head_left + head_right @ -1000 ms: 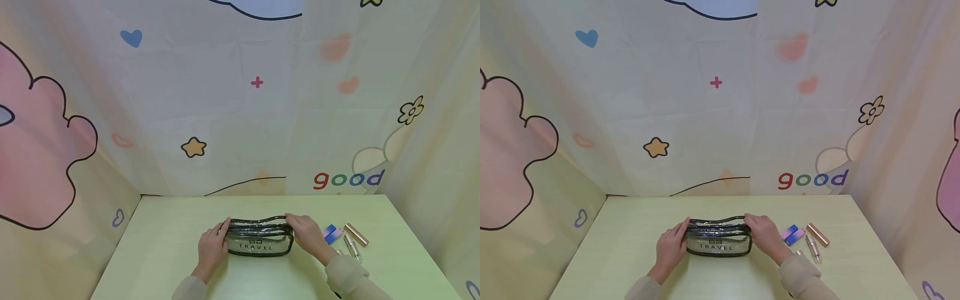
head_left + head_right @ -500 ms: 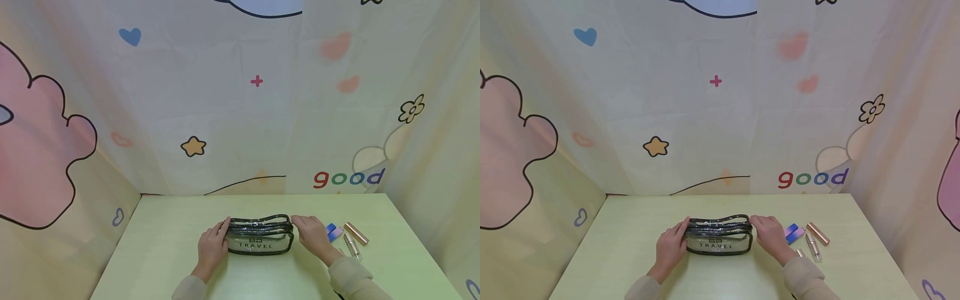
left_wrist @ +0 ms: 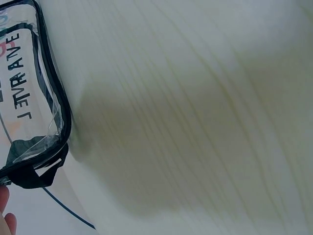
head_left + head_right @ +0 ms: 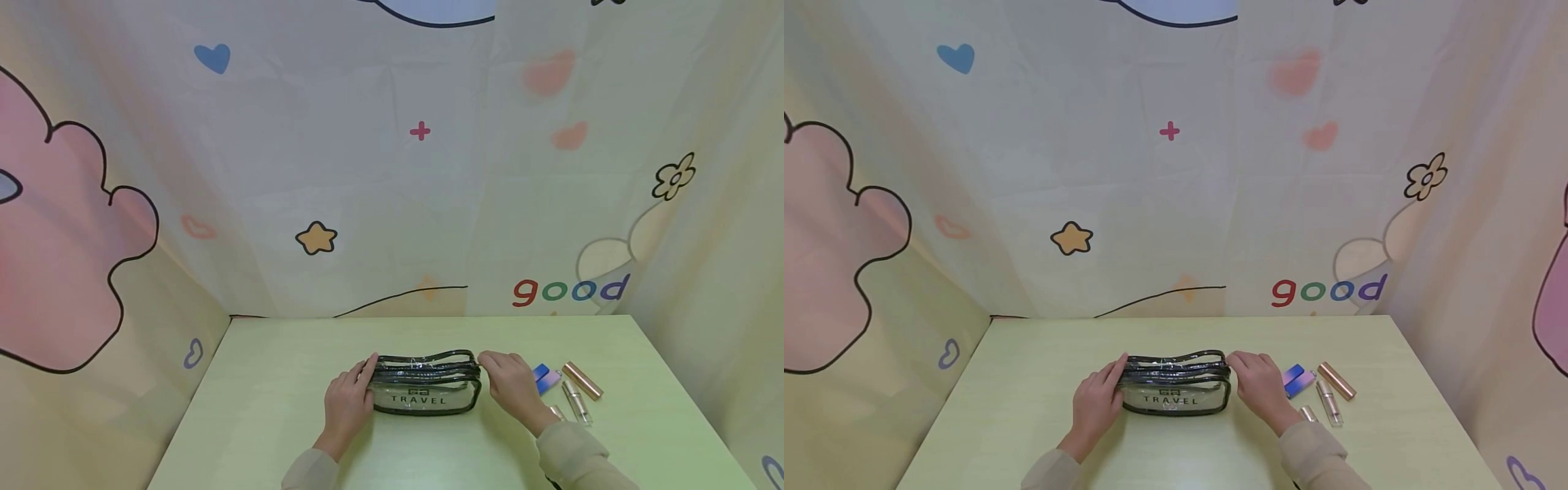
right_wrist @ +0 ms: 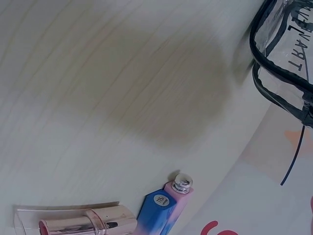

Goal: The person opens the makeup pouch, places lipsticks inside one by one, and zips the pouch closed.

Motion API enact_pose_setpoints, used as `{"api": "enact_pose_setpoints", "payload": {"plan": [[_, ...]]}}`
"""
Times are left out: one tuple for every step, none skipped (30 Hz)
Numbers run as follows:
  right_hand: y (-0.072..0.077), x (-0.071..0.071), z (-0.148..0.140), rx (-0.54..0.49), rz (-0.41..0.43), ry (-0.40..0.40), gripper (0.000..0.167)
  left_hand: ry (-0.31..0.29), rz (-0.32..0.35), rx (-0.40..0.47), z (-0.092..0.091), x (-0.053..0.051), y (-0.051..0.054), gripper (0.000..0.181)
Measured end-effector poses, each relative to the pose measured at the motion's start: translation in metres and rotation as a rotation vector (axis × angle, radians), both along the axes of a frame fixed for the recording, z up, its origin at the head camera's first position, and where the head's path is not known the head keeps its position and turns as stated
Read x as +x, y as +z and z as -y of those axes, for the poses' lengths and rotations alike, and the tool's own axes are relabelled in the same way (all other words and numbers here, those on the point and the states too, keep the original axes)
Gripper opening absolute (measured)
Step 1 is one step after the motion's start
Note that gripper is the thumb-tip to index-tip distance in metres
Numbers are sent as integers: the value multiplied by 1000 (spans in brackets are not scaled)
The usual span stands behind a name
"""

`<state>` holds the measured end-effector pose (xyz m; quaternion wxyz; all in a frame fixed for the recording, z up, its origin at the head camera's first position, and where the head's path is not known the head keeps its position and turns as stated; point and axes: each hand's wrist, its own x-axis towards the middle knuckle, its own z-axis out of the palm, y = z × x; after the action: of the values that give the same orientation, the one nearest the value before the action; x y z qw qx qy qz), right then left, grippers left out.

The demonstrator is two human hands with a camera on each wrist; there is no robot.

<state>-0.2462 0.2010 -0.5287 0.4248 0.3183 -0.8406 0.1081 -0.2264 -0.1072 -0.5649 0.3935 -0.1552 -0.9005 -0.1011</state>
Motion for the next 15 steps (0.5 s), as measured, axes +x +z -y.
{"api": "enact_pose_setpoints", "payload": {"plan": [[0, 0, 0, -3, 0, 0, 32, 0, 1, 1, 0, 0, 0, 60], [0, 0, 0, -6, -1, -1, 30, 0, 2, 2, 0, 1, 1, 60], [0, 0, 0, -8, -2, -2, 27, -2, 2, 5, 0, 1, 1, 61], [0, 0, 0, -10, -3, -4, 25, -3, 2, 5, 0, 1, 2, 61], [0, 0, 0, -11, -4, -5, 23, -4, 2, 5, 0, 1, 2, 61], [-1, 0, 1, -15, -5, -6, 22, -5, 4, 5, 0, 2, 2, 61], [-1, 0, 1, -16, -5, -8, 22, -4, 5, 2, 0, 2, 2, 61], [-1, 0, 0, -17, -5, -11, 22, -4, 4, 1, 0, 2, 3, 61], [-2, 0, 0, -17, -5, -14, 22, -5, 5, 0, 0, 2, 2, 61], [-2, 0, 0, -15, -1, -20, 23, -4, 8, -2, 0, 2, 3, 61], [-2, 0, 0, -16, -2, -21, 24, -4, 8, -2, 0, 2, 3, 60], [-3, 0, 0, -16, -3, -25, 25, -4, 7, -3, 0, 1, 3, 60], [-3, 0, 0, -14, -4, -31, 26, -4, 5, -3, 0, 1, 3, 60], [-3, 0, 0, -11, -7, -38, 30, -6, 2, 0, -1, 1, 3, 60], [-4, 0, 0, -8, -8, -44, 33, -5, 1, 0, -1, 1, 3, 60]]}}
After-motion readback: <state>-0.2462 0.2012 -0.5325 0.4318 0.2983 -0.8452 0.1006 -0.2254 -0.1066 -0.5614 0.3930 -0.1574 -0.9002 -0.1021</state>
